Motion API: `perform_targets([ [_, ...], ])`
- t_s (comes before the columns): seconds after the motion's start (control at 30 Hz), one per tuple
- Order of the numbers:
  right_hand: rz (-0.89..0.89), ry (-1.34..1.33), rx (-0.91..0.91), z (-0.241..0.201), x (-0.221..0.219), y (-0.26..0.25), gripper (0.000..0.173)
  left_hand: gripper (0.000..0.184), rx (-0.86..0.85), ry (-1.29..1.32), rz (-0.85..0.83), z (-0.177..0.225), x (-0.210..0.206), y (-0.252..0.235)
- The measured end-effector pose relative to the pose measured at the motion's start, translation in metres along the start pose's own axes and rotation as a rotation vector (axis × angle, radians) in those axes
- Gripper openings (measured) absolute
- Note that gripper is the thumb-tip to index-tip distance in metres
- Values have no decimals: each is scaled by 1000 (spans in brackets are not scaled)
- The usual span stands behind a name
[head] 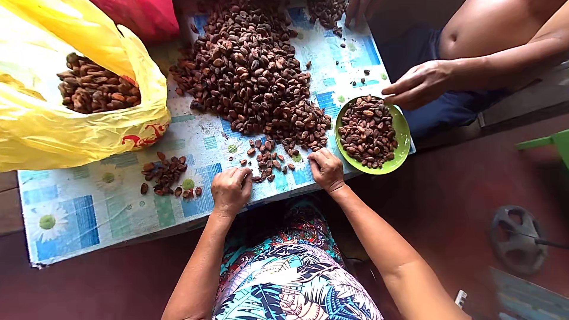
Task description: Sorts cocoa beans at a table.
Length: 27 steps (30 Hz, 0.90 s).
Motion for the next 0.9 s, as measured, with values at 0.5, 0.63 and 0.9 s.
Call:
perform_targets([
  [0.5, 24, -7, -5, 2, -1, 0, 19, 17, 4, 76, -153, 91, -31, -73],
  [0.63, 37, -21, -13, 1, 0, -1, 18, 25, 96, -118, -296, 109, -55, -95],
  [0.9, 21, -18, -15, -2, 1, -2, 16, 29, 166, -274, -381, 110, -67, -103],
])
Point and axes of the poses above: each hand's wrist, its own y-axis away from the middle knuckle, its own x-axis out of the back of the hand, z = x × y, the point moved 6 cm from there along -y, towards the middle knuckle, and after that the axes turned 14 degrees about x, right-handed, at the moved point
